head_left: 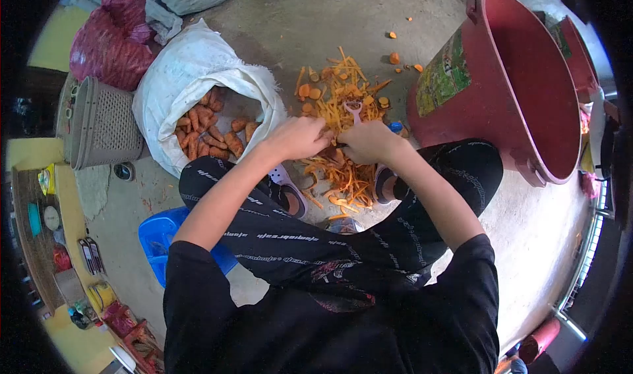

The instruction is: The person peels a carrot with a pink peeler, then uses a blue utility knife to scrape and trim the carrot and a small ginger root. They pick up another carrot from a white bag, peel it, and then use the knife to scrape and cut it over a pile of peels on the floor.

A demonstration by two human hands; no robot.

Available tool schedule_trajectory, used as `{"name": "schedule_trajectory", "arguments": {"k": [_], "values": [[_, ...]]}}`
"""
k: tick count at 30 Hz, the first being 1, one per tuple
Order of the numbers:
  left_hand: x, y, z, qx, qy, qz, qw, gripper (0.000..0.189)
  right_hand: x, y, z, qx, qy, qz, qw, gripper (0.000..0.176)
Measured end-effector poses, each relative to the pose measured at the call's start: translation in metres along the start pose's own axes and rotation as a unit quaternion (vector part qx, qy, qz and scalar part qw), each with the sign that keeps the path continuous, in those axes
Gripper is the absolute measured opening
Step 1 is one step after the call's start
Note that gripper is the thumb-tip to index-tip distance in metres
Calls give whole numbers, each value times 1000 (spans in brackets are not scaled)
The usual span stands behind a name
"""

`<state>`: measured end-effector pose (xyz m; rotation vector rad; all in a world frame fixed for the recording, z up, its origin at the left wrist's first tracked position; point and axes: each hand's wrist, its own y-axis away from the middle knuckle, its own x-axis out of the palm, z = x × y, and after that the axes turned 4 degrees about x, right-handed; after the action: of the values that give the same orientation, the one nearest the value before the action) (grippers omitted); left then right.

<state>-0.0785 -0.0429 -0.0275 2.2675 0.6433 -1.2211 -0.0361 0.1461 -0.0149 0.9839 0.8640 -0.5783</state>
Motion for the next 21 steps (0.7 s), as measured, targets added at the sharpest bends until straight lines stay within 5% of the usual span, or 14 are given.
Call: {"name": "schedule_trajectory", "arguments": {"k": [3,6,9,12,15,21], "values": [[22,2,6,-47,19,13,999,43,26,-15,-3,-10,79,24,997,20],[29,3,9,-92,19,57,994,44,71,-29,-14,-44,81,-118,989,17],[43,1,13,-119,24,27,992,47,86,-39,-13,-29,129,-136,982,18],[63,3,22,-137,16,7,990,46,92,-42,-8,16,93,-67,993,22],[71,6,19,-145,8,-2,989,43,101,-45,-15,-35,118,-53,991,27],[63,3,16,-103,-26,-32,994,35,101,-36,-12,-7,51,-84,995,18]]}}
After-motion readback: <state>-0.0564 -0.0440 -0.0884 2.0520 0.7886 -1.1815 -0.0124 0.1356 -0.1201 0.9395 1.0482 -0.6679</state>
